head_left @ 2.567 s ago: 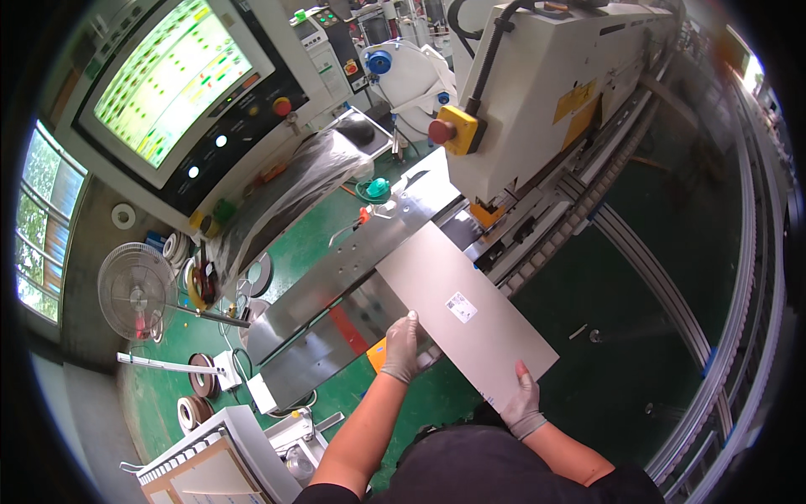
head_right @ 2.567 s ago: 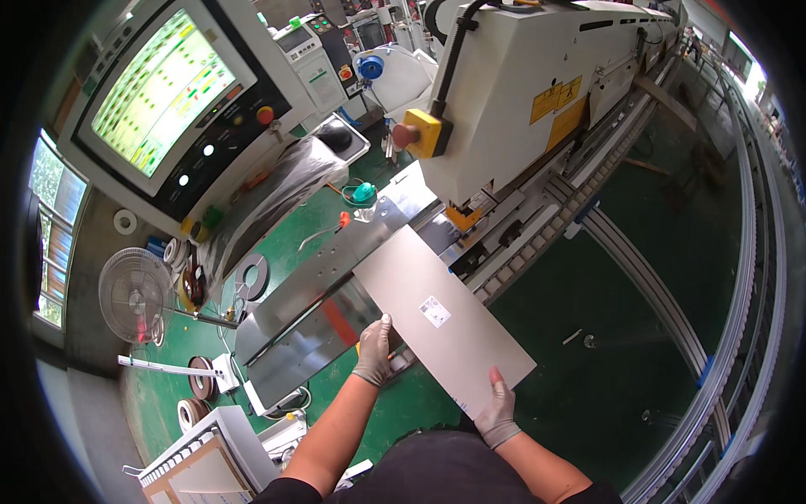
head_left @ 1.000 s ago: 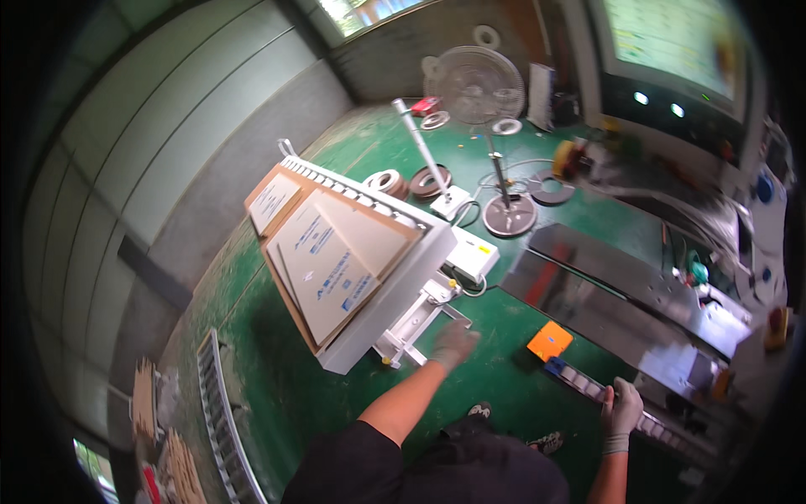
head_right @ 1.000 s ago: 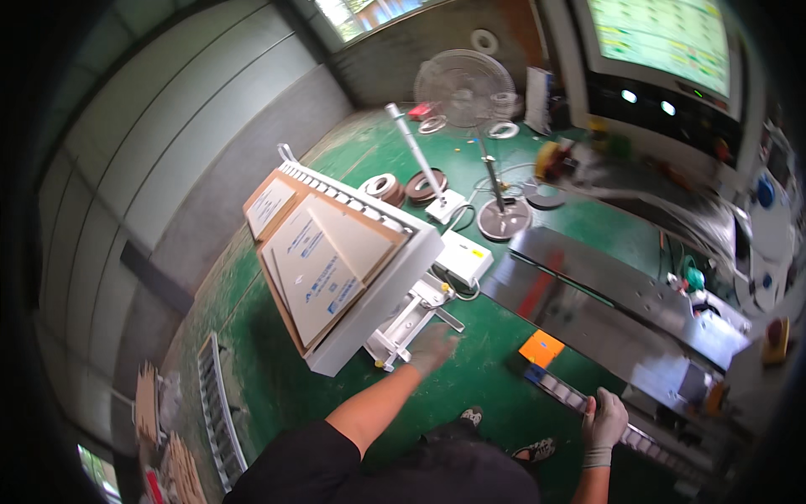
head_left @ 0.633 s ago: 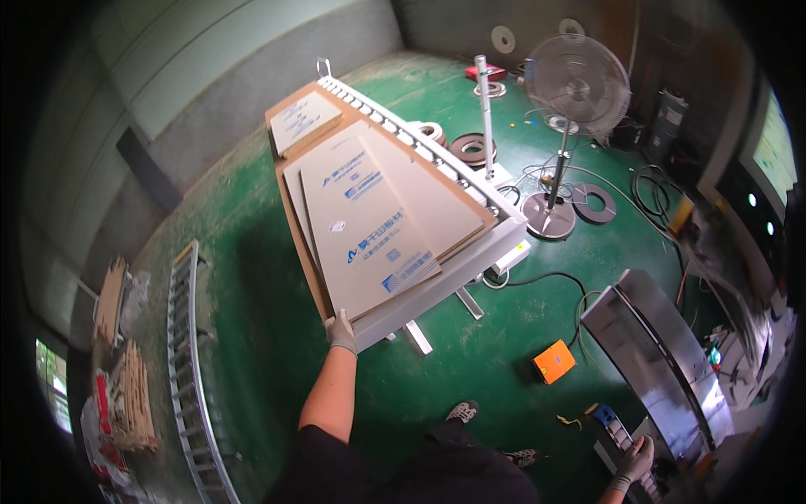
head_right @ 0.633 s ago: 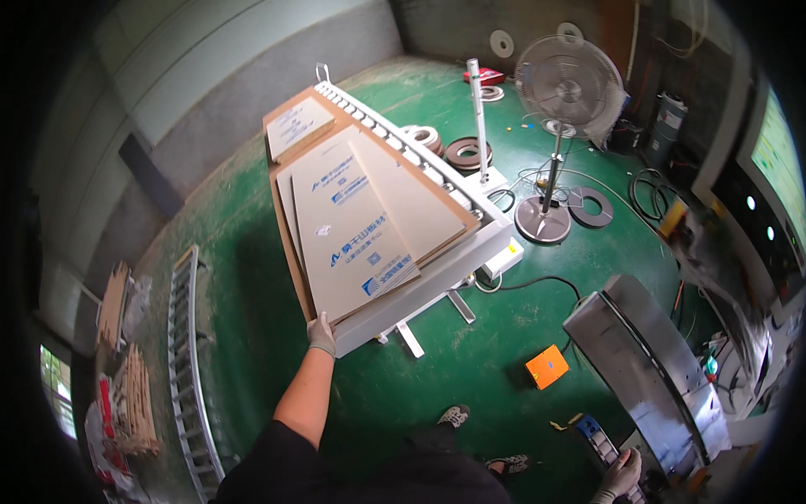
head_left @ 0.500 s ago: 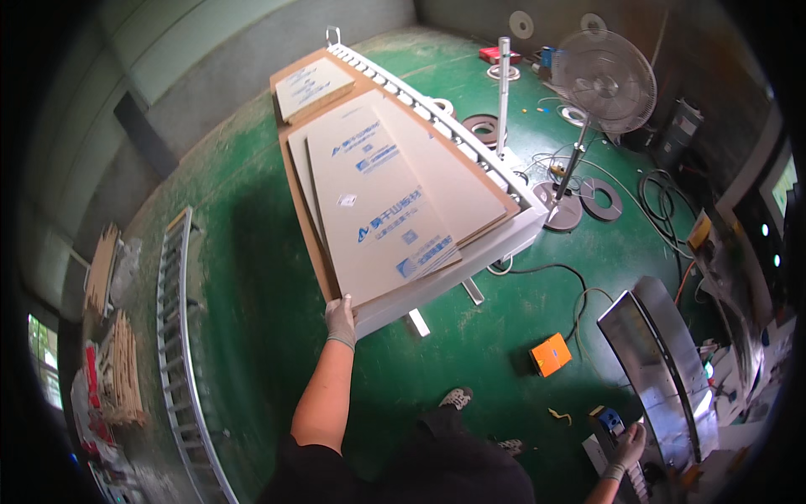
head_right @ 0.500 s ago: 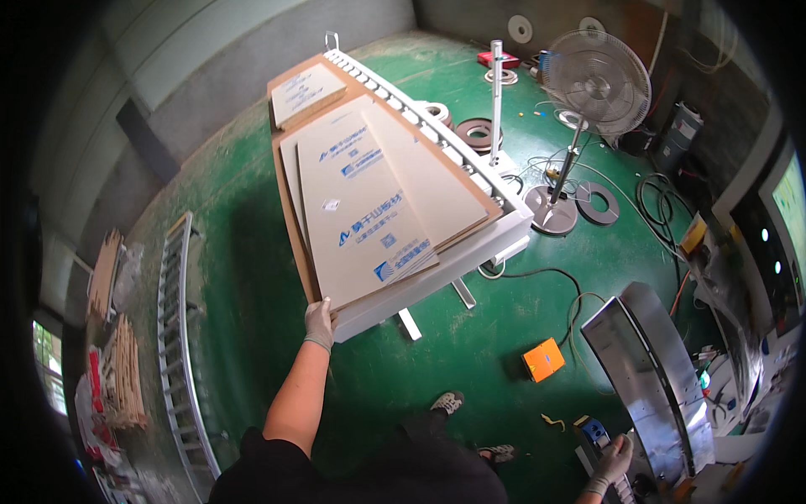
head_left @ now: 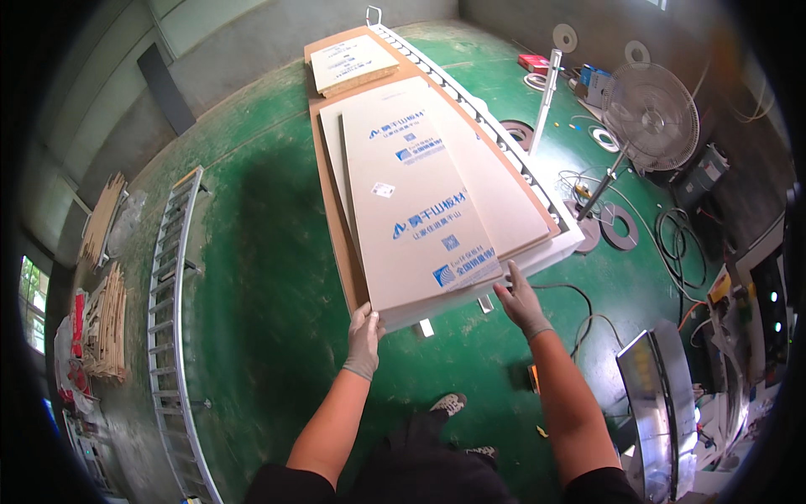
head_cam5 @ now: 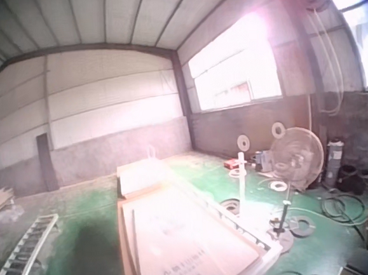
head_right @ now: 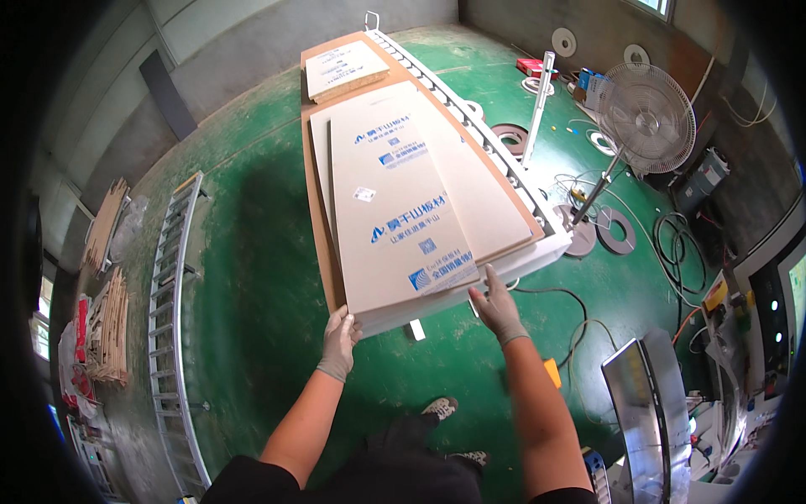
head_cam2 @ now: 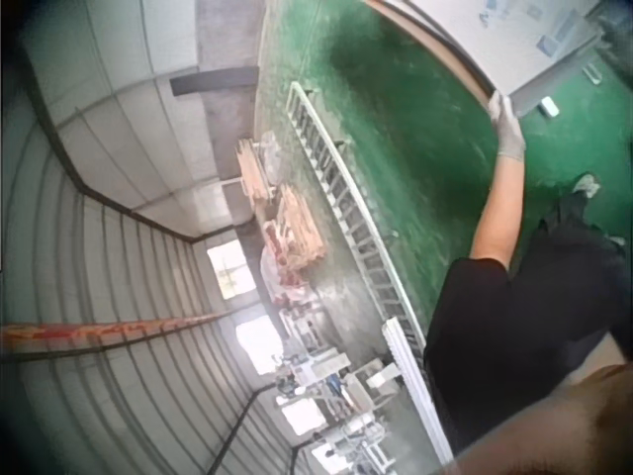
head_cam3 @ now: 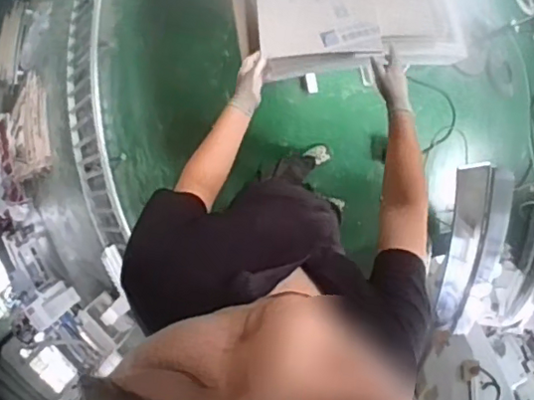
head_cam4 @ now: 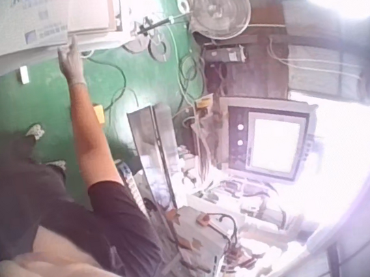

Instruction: The person measures the thickness of a wooden panel using a dial caliper and then feeds several panels into an edge-banding or processing machine.

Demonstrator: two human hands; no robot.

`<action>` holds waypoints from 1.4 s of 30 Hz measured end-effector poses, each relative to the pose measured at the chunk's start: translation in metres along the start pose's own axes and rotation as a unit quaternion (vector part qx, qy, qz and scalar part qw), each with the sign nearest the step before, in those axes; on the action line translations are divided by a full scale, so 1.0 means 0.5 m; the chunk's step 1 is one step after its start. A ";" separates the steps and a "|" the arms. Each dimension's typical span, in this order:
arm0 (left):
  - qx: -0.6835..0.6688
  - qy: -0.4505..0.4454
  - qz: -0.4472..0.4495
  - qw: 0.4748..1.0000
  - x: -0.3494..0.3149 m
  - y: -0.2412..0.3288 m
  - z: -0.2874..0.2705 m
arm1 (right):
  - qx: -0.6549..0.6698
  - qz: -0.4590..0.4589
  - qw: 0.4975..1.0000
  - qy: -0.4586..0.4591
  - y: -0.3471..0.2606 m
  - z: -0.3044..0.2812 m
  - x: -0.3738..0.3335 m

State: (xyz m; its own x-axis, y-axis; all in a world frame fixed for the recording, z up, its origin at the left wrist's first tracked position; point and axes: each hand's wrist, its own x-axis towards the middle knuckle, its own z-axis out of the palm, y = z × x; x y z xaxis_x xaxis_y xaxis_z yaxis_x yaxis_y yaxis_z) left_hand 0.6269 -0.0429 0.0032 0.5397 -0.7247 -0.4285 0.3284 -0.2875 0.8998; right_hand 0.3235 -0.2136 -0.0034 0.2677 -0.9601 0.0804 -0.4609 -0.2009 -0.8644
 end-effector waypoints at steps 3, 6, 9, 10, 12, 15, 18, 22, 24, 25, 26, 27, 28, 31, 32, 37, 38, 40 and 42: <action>-0.098 -0.023 -0.037 0.994 0.002 0.023 -0.003 | 0.230 0.066 0.966 0.098 0.019 0.101 0.040; -0.035 0.039 0.003 0.999 0.014 0.014 0.000 | 0.367 0.127 0.909 0.151 0.011 0.152 0.012; -0.024 0.050 0.009 0.998 0.007 -0.004 -0.005 | 0.422 0.138 0.879 0.172 -0.026 0.151 -0.025; -0.003 0.033 -0.007 0.999 -0.011 -0.003 -0.006 | 0.443 0.151 0.864 0.188 -0.022 0.142 -0.040; 0.023 0.000 -0.044 0.999 -0.075 -0.025 -0.026 | 0.469 0.170 0.840 0.215 -0.036 0.128 -0.108; 0.035 -0.105 -0.126 0.986 -0.157 -0.079 -0.009 | 0.534 0.218 0.802 0.156 -0.052 0.085 -0.210; -0.028 -0.223 -0.238 0.945 -0.212 -0.109 0.026 | 0.626 0.227 0.744 0.056 -0.039 0.138 -0.297; -0.078 -0.319 -0.348 0.878 -0.193 -0.067 0.067 | 0.593 0.265 0.756 0.085 -0.088 0.084 -0.358; -0.165 -0.317 -0.314 0.879 -0.139 -0.071 0.094 | 0.549 0.227 0.801 0.071 -0.098 0.005 -0.398; -0.209 -0.312 -0.302 0.876 -0.117 -0.072 0.103 | 0.527 0.212 0.815 0.114 -0.106 -0.035 -0.429; -0.245 -0.315 -0.286 0.871 -0.100 -0.044 0.119 | 0.508 0.223 0.828 0.089 -0.119 -0.094 -0.465; -0.281 -0.319 -0.268 0.864 -0.079 -0.012 0.135 | 0.490 0.228 0.834 0.110 -0.120 -0.142 -0.503; -0.288 -0.313 -0.244 0.871 -0.047 -0.012 0.140 | 0.486 0.238 0.833 0.113 -0.124 -0.189 -0.545; -0.324 -0.284 -0.221 0.875 0.033 -0.033 0.153 | 0.517 0.324 0.765 0.204 -0.152 -0.295 -0.669; -0.366 -0.280 -0.259 0.849 0.046 -0.035 0.160 | 0.533 0.318 0.752 0.221 -0.148 -0.321 -0.709; -0.281 -0.346 -0.195 0.874 -0.092 -0.019 0.191 | 0.471 0.250 0.735 0.419 -0.130 -0.341 -0.905; -0.271 -0.342 -0.230 0.870 -0.120 -0.035 0.180 | 0.448 0.256 0.725 0.456 -0.125 -0.331 -0.948; -0.323 -0.420 -0.372 0.762 -0.194 -0.030 0.191 | 0.432 0.265 0.672 0.540 -0.141 -0.291 -1.052; -0.358 -0.492 -0.488 0.625 -0.164 -0.198 0.142 | 0.425 0.273 0.617 0.603 -0.167 -0.243 -1.126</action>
State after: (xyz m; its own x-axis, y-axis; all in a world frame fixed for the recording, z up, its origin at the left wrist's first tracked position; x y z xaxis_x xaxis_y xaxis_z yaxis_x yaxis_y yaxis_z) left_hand 0.4951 0.0004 -0.0447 -0.8117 -0.5592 -0.1683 0.5827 -0.7948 -0.1696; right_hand 0.1083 0.3199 0.0838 -0.7930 -0.3884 -0.4693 0.5429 -0.1013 -0.8337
